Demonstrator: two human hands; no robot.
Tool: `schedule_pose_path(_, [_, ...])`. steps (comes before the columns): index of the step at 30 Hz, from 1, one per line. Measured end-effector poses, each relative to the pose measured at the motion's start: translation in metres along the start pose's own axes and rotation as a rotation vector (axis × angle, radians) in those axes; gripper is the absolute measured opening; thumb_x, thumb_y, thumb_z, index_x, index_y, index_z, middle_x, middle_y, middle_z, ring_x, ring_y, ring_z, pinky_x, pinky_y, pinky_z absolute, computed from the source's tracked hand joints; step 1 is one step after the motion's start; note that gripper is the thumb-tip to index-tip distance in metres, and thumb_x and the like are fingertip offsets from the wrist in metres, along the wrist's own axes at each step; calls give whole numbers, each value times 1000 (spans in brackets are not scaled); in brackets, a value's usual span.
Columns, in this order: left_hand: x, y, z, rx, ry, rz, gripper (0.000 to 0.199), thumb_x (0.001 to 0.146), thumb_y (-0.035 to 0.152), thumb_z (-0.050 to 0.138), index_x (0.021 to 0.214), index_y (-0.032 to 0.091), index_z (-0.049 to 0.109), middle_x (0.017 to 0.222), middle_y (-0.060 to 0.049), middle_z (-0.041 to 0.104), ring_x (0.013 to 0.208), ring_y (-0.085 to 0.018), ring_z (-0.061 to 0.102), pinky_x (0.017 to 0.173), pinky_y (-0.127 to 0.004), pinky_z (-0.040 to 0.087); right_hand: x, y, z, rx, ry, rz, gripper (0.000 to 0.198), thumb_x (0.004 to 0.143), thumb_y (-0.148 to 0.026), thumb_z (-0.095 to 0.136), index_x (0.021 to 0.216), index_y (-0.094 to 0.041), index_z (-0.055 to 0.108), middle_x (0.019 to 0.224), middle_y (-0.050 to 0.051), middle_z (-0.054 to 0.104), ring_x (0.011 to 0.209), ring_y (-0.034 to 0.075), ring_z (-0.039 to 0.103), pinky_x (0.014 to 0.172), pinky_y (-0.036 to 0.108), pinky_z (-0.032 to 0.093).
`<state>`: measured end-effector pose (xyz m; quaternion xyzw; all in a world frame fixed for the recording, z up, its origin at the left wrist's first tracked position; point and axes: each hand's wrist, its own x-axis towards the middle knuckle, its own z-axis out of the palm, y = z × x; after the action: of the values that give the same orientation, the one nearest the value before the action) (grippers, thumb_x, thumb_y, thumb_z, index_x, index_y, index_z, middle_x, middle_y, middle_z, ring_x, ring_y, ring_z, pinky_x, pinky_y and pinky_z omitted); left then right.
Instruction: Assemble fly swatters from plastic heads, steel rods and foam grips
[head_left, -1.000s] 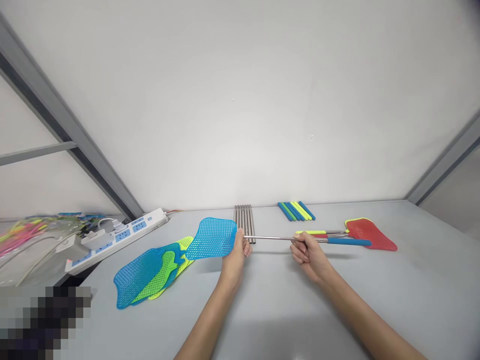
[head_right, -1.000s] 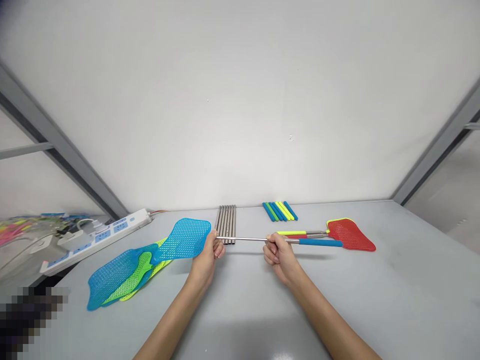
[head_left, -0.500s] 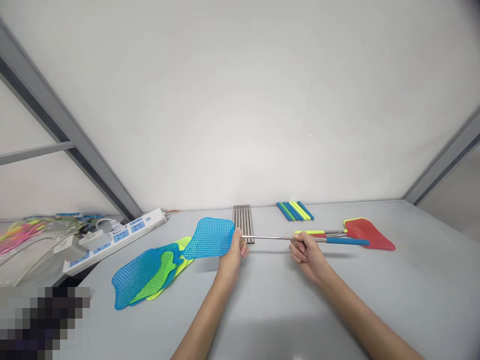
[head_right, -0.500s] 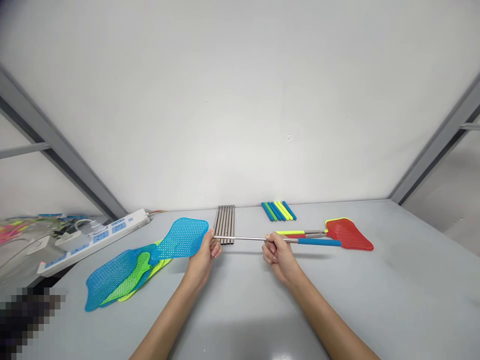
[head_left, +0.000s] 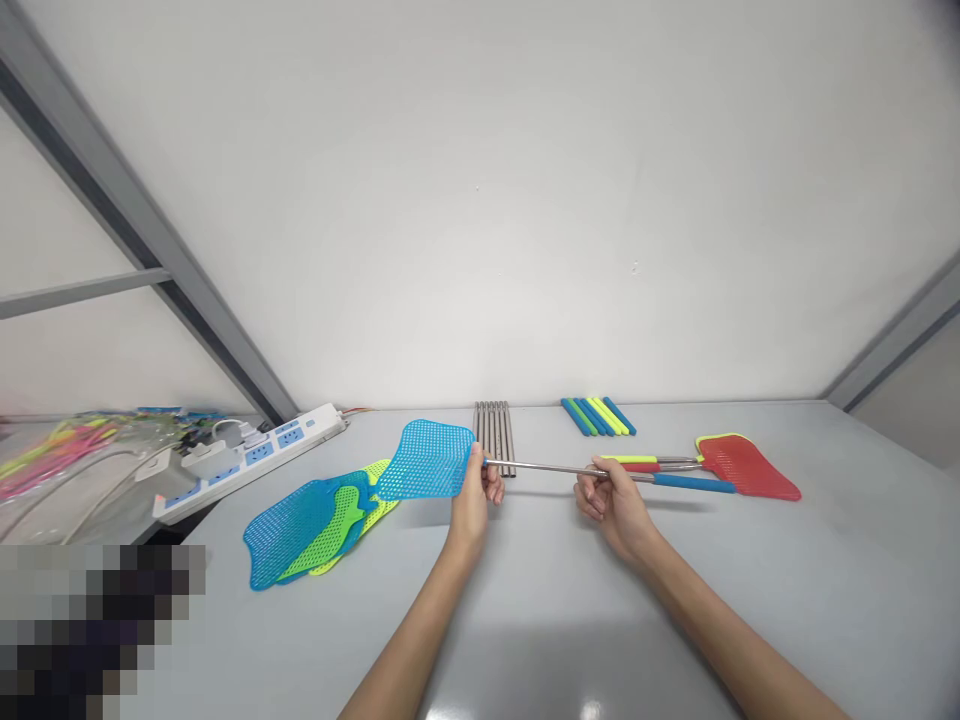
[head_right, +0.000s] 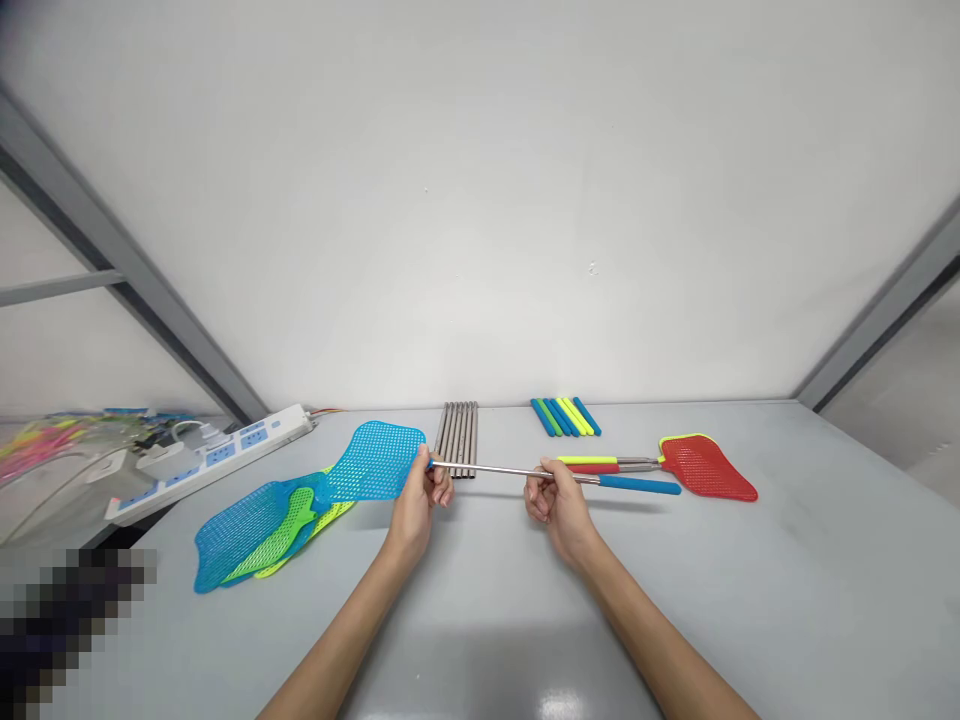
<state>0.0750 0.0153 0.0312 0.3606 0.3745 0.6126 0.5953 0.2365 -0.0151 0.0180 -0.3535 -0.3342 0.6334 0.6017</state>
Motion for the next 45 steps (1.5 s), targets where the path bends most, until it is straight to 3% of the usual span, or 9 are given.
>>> schedule_pose_path(9, [-4, -7, 3, -22, 3, 15, 39, 63, 53, 51, 53, 18, 37, 40, 8, 33, 31, -4, 29, 33, -18, 24, -1, 5, 1, 29, 8, 20, 37, 73, -34, 46, 41, -16, 38, 35, -7, 19, 33, 5, 18, 35, 21, 14])
schedule_pose_path(20, [-7, -8, 3, -14, -80, -4, 35, 66, 52, 48, 64, 18, 43, 47, 7, 39, 34, -5, 35, 33, -18, 28, -1, 7, 1, 60, 25, 65, 37, 73, -37, 46, 43, -17, 37, 37, -7, 18, 35, 5, 17, 36, 21, 14])
schedule_pose_path(27, [-3, -4, -2, 28, -4, 21, 33, 67, 50, 47, 62, 18, 44, 47, 6, 41, 34, -5, 36, 34, -17, 28, -4, 10, 7, 42, -34, 76, 38, 74, -39, 42, 44, -16, 41, 37, -5, 27, 35, 6, 25, 39, 22, 20])
schedule_pose_path(33, [-4, -12, -4, 104, 64, 29, 35, 72, 51, 39, 64, 17, 45, 38, 6, 38, 33, -6, 35, 34, -17, 26, -3, 10, 5, 6, -30, 75, 38, 74, -39, 42, 44, -16, 44, 37, -5, 28, 36, 7, 25, 39, 23, 17])
schedule_pose_path(40, [-6, -13, -4, 185, 11, 61, 37, 75, 51, 35, 62, 17, 44, 40, 6, 36, 36, -7, 34, 37, -18, 27, -1, 11, 5, 24, -72, 65, 37, 74, -37, 42, 44, -15, 45, 37, -4, 30, 35, 7, 25, 39, 22, 16])
schedule_pose_path(45, [-15, -18, 3, 271, -106, 48, 35, 75, 45, 41, 55, 17, 43, 39, 6, 35, 38, -7, 33, 39, -18, 25, -5, 13, 13, -3, -175, 118, 42, 76, -42, 38, 45, -15, 46, 35, -4, 33, 34, 6, 27, 38, 22, 16])
